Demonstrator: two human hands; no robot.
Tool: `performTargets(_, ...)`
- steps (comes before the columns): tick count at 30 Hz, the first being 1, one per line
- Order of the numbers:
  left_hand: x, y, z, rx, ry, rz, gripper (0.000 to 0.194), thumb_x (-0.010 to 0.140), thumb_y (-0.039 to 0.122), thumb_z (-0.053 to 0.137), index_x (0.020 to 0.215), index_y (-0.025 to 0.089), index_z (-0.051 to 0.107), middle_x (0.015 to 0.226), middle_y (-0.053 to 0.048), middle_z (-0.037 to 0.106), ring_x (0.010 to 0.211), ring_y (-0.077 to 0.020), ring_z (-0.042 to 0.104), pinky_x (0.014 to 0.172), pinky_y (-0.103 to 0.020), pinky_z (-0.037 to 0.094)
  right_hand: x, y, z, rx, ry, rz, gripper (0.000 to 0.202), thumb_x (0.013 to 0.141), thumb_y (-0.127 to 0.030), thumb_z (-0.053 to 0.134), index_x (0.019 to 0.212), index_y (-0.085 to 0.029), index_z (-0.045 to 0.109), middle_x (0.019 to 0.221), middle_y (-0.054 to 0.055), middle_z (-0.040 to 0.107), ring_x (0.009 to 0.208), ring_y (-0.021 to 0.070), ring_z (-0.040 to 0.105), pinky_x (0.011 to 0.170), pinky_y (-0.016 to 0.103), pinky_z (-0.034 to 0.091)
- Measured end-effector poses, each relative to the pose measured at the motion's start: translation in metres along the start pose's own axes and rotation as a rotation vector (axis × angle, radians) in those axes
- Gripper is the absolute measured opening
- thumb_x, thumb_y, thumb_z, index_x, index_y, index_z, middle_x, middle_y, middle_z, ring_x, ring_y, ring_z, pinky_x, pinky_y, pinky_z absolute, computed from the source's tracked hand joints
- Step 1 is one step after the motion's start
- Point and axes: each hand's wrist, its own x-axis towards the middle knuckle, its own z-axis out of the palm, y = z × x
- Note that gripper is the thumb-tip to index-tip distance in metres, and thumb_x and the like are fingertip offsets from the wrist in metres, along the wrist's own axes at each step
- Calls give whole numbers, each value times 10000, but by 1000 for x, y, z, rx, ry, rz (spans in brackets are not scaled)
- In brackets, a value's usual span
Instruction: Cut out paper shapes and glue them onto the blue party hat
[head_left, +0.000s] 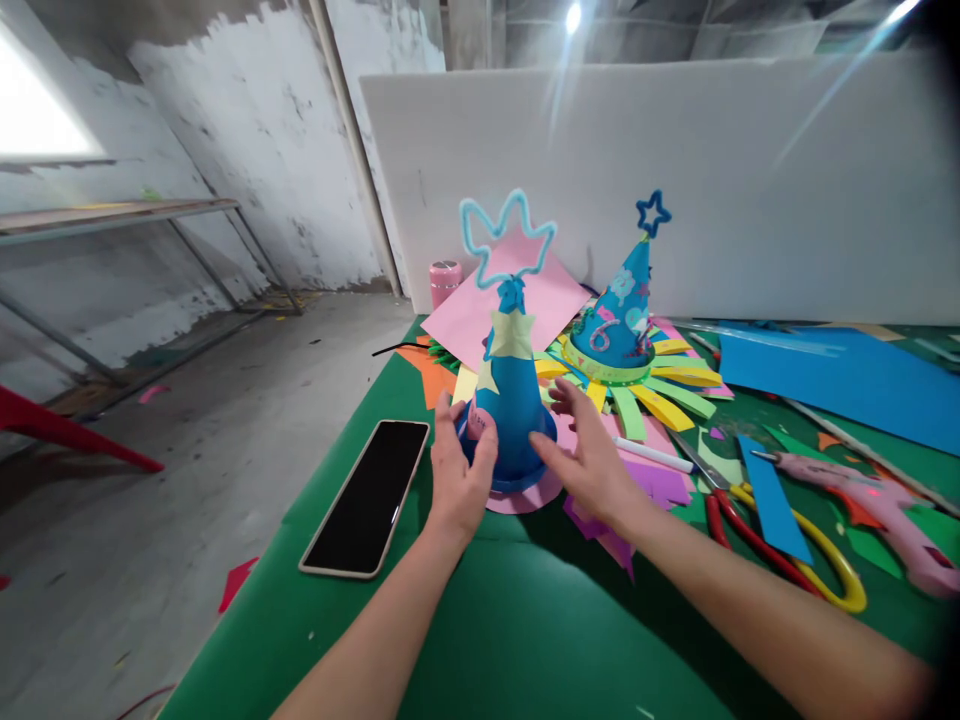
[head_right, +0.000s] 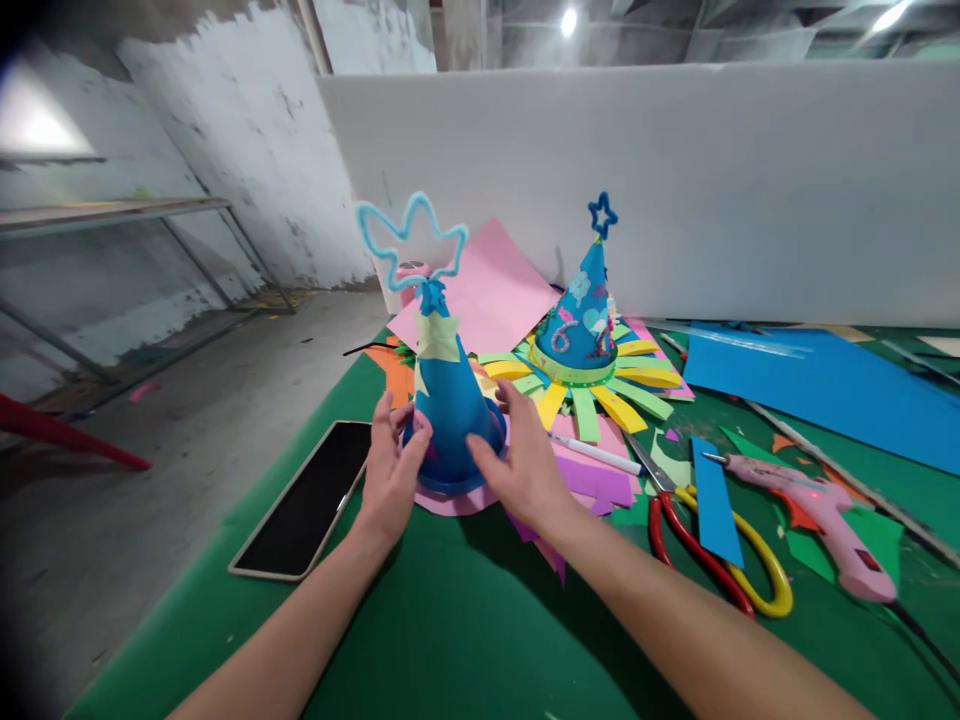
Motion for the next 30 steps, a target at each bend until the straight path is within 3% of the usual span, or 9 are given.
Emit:
performTargets(5,2,-1,1,-152,59,-37,488,841,348,386,1283,163,294,1129,-96,521,1049,-205,486,928,-367,336,4,-5,19,-46,-5,31,850,673,-511,589,1332,-162,181,1314,175,333,1209,312,314,974,496,290)
performTargets(11,-4,6,-1,-200,75,-83,456,854,350,358,1259,141,329,1127,-99,523,1071,-202,473,926,-343,350,11,-9,24,111,31,54,804,680,-491,601,1321,-205,207,1310,125,370,1199,271,352,979,436,316)
performTargets(17,-25,24,-11,-208,63,-67,456,856,378,355,1266,181,318,1183,-91,491,1111,-211,448,924,-341,360,27,-5,7,294,-168,-21,740,674,-428,637,1293,-240,278,1310,79,390,1199,241,364,976,408,341)
performTargets(23,-49,26,-15,49,-13,-30,504,846,374,383,1309,216,262,1307,-97,386,1207,-244,340,989,-414,261,48,9,-8,266,-361,-91,611,654,-383,660,1215,-276,439,1266,40,445,1198,224,370,974,395,341)
performTargets(27,-56,26,-14,109,-101,22,512,841,327,409,1316,236,241,1275,-101,424,1201,-252,349,965,-448,281,53,22,-18,233,-423,-63,601,709,-351,614,1259,-319,374,1238,22,497,1156,216,433,936,424,368)
performTargets(30,-53,27,-18,115,-78,58,502,829,304,437,1298,230,275,1239,-105,444,1145,-245,412,926,-421,340,48,24,-27,204,-405,-42,586,746,-326,578,1279,-327,334,1258,26,482,1175,204,414,931,409,372)
